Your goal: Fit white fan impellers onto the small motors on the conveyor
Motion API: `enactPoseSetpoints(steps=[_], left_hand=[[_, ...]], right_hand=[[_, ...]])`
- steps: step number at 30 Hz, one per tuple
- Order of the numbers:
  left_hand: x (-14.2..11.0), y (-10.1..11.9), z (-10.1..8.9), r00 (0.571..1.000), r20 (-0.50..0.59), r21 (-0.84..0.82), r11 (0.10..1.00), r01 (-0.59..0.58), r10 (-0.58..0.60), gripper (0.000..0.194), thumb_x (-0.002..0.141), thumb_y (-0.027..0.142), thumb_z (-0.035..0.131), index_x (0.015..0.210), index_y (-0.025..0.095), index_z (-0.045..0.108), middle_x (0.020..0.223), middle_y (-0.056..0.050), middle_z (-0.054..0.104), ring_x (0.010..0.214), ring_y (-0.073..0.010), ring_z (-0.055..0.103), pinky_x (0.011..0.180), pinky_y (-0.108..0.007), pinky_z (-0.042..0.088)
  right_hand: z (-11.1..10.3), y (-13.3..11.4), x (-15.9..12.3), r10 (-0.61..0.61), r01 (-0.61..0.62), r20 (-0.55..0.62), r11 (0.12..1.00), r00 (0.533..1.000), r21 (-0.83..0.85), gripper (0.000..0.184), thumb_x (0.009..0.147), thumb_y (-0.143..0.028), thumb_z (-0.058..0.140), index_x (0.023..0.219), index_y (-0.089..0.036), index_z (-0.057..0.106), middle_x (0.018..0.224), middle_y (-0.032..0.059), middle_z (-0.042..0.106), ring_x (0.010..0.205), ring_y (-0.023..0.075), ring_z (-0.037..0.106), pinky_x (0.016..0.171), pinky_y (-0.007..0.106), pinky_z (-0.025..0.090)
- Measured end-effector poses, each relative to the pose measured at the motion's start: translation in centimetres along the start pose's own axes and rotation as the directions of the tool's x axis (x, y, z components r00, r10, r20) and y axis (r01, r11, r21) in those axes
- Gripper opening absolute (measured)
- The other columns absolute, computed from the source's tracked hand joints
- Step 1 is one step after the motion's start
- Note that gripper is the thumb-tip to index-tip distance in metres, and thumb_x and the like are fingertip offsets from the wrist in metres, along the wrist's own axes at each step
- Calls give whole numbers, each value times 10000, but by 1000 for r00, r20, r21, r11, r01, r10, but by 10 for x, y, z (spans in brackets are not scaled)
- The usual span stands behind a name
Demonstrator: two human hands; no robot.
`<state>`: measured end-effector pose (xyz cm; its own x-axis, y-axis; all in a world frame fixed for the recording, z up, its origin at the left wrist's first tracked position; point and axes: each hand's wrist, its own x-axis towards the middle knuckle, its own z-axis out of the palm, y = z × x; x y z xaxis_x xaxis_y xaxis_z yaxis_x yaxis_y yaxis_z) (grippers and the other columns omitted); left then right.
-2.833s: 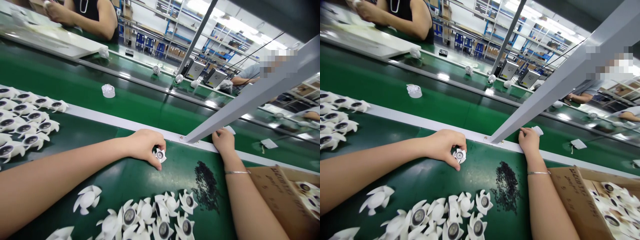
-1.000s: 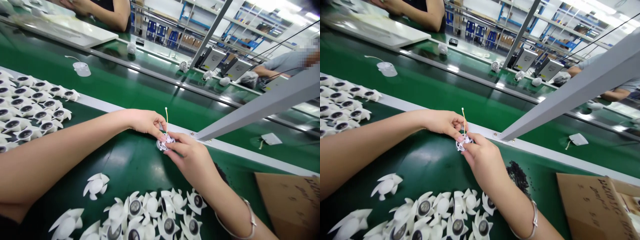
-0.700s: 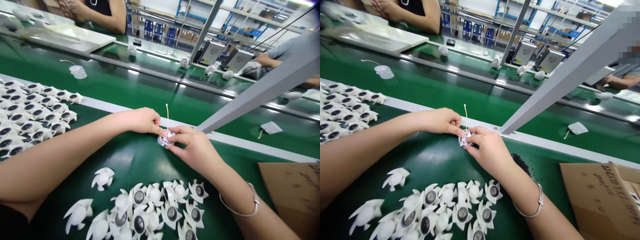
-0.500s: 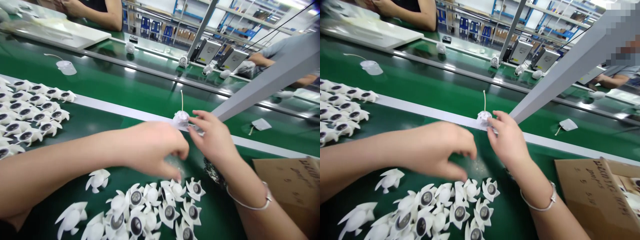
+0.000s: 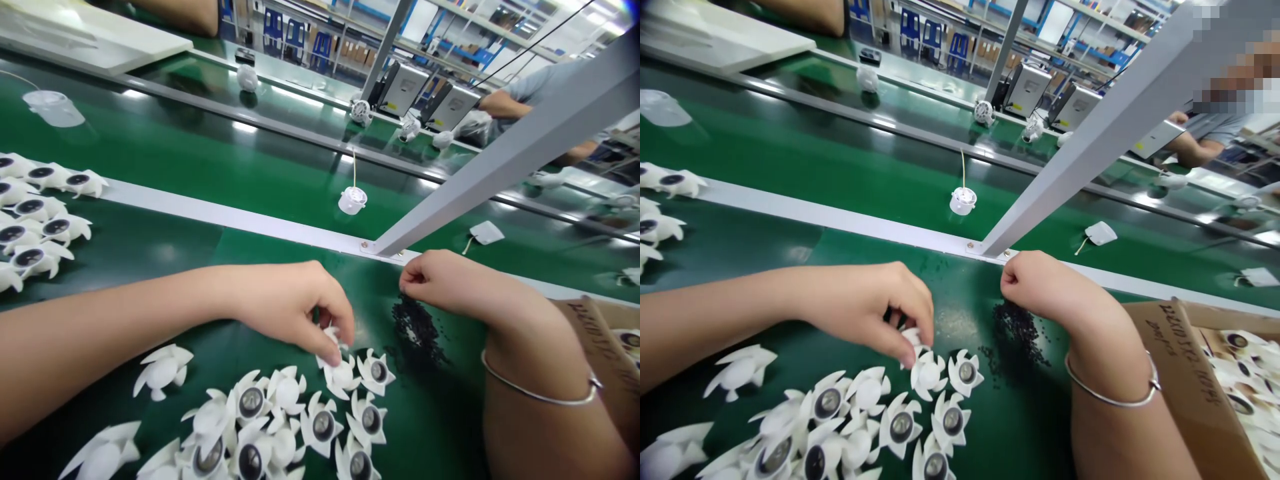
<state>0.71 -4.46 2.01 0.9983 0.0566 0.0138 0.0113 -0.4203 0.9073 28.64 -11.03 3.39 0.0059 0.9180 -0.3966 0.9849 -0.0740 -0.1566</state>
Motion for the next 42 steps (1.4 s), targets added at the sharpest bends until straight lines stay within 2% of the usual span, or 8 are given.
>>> enactPoseSetpoints(steps=[7,14,21,24,27,32,36,42], left_hand=[[1,-26,-11,977,-190,180,974,136,-101,220,840,379,715,936,185,751,836,-15,700,732,-110,599,619,-219,438],[1,-30,-11,978,-185,185,974,128,-94,236,853,388,698,959,183,746,867,-23,697,757,-117,599,626,-214,433],[0,-36,-11,962,-272,296,953,60,24,380,791,432,764,1073,183,714,1035,-54,694,880,-154,609,771,-252,467],[-1,-37,-12,978,-201,329,944,21,48,519,675,451,851,1105,199,707,1061,-47,692,927,-175,620,799,-257,469],[-1,-37,-13,982,-184,366,930,17,54,459,680,395,857,1068,189,726,1045,-45,696,916,-171,630,802,-253,467],[0,-39,-14,961,-275,382,920,84,26,415,696,381,842,1047,180,746,1008,-45,700,862,-159,623,738,-242,462],[1,-42,-16,937,-348,373,915,155,-17,376,673,419,849,965,197,768,938,-31,702,852,-170,618,718,-245,450],[3,-41,-15,920,-382,332,917,222,-85,342,641,426,859,895,211,778,903,-14,703,839,-174,613,703,-252,442]], right_hand=[[2,-18,0,49,-48,3,989,999,-140,215,630,-95,570,481,-244,611,519,-6,581,449,149,528,419,281,335],[3,-48,4,173,-164,-18,887,985,-431,231,608,-88,627,447,-216,522,564,42,585,443,150,493,402,272,315],[1,-55,5,272,-220,42,851,961,-477,136,719,-142,609,598,-180,562,698,79,615,641,195,595,489,276,323],[-6,-38,4,195,-167,50,924,980,-344,122,735,-162,561,620,-190,534,687,41,596,597,157,532,511,282,333],[-14,-26,0,14,-13,95,1000,995,-6,112,770,-202,540,659,-199,524,632,-14,526,570,122,450,531,264,335],[-8,-47,0,-268,159,92,777,959,609,102,846,-298,567,818,-200,567,639,-52,452,553,91,351,500,232,289],[16,-78,7,-309,283,-58,761,949,584,100,846,-269,579,785,-191,593,643,-45,494,569,92,398,514,224,310],[39,-91,13,-386,471,-325,848,863,244,77,825,-177,588,749,-180,596,708,-13,554,640,116,490,584,241,369]])
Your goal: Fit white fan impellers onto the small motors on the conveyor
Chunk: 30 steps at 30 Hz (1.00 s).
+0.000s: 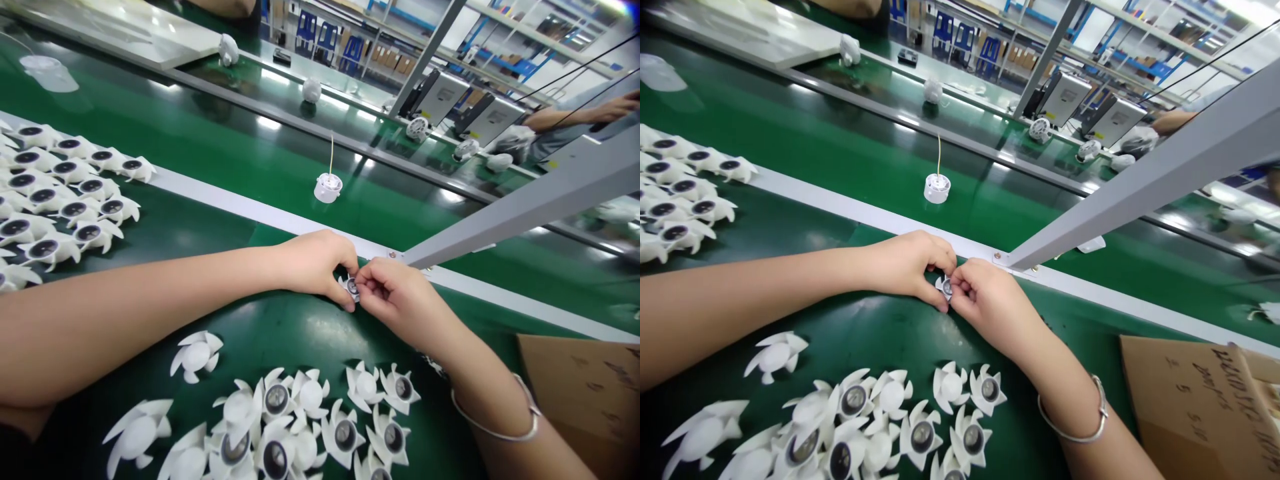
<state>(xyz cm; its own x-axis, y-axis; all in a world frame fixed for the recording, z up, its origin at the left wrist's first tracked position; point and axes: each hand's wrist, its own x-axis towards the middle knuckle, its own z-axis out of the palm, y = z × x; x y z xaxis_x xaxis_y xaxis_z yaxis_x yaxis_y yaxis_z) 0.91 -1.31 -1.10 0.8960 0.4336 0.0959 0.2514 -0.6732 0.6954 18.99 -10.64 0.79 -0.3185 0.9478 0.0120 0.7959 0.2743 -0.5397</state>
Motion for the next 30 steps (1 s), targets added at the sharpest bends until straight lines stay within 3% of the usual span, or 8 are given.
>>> enactPoseSetpoints(steps=[7,12,14,16,19,23,26,30], left_hand=[[0,1,0,1000,3,9,1000,18,-18,330,652,444,844,891,225,782,891,-9,703,825,-172,604,695,-256,436],[1,3,0,999,8,-7,999,43,-43,348,624,433,859,895,228,789,915,-10,711,828,-171,606,670,-249,431],[0,3,0,999,11,-22,999,48,-48,334,626,430,859,888,235,792,912,-9,712,809,-164,604,658,-247,426],[0,3,0,999,9,-35,998,52,-52,328,629,433,858,882,235,792,901,-7,713,786,-156,599,652,-247,421],[-1,4,0,998,2,-39,997,62,-62,363,621,442,865,905,228,790,922,-8,720,787,-154,600,645,-247,416],[-2,6,-2,995,27,-66,993,98,-96,412,661,551,811,918,230,788,942,-17,734,794,-161,616,651,-255,425],[-1,7,-2,993,28,-103,988,114,-112,291,830,491,670,921,238,781,962,-12,744,817,-151,635,688,-253,436],[1,8,-3,991,45,-66,989,129,-126,180,846,338,646,943,249,769,1021,4,743,901,-157,646,722,-247,437]], right_hand=[[1,-2,-6,-97,86,-26,956,995,-279,54,851,-161,606,797,-160,615,792,25,590,687,145,544,602,262,385],[-3,-23,-16,-227,243,99,785,969,-570,142,890,-142,548,810,-162,663,759,29,592,584,143,530,514,287,318],[-5,-30,-21,-209,248,138,730,968,-636,153,873,-127,547,874,-165,695,722,23,593,537,145,516,484,298,288],[-13,-29,-26,-131,199,155,765,979,-613,203,871,-144,547,983,-186,711,747,21,627,555,151,546,488,292,312],[-41,-4,-34,117,-39,115,845,986,-533,225,899,-207,512,963,-219,727,829,40,700,626,160,605,551,286,404],[-84,62,-34,465,-423,-80,704,882,-570,277,901,-287,483,855,-176,733,869,134,725,662,227,641,583,351,450],[-90,106,-22,425,-503,-275,667,863,-549,361,909,-298,453,1092,-103,695,1124,252,663,1019,378,638,754,440,497],[-71,141,0,271,-434,-354,711,895,-553,545,893,-233,483,1417,-80,474,1469,275,413,1403,447,319,1086,579,331]])
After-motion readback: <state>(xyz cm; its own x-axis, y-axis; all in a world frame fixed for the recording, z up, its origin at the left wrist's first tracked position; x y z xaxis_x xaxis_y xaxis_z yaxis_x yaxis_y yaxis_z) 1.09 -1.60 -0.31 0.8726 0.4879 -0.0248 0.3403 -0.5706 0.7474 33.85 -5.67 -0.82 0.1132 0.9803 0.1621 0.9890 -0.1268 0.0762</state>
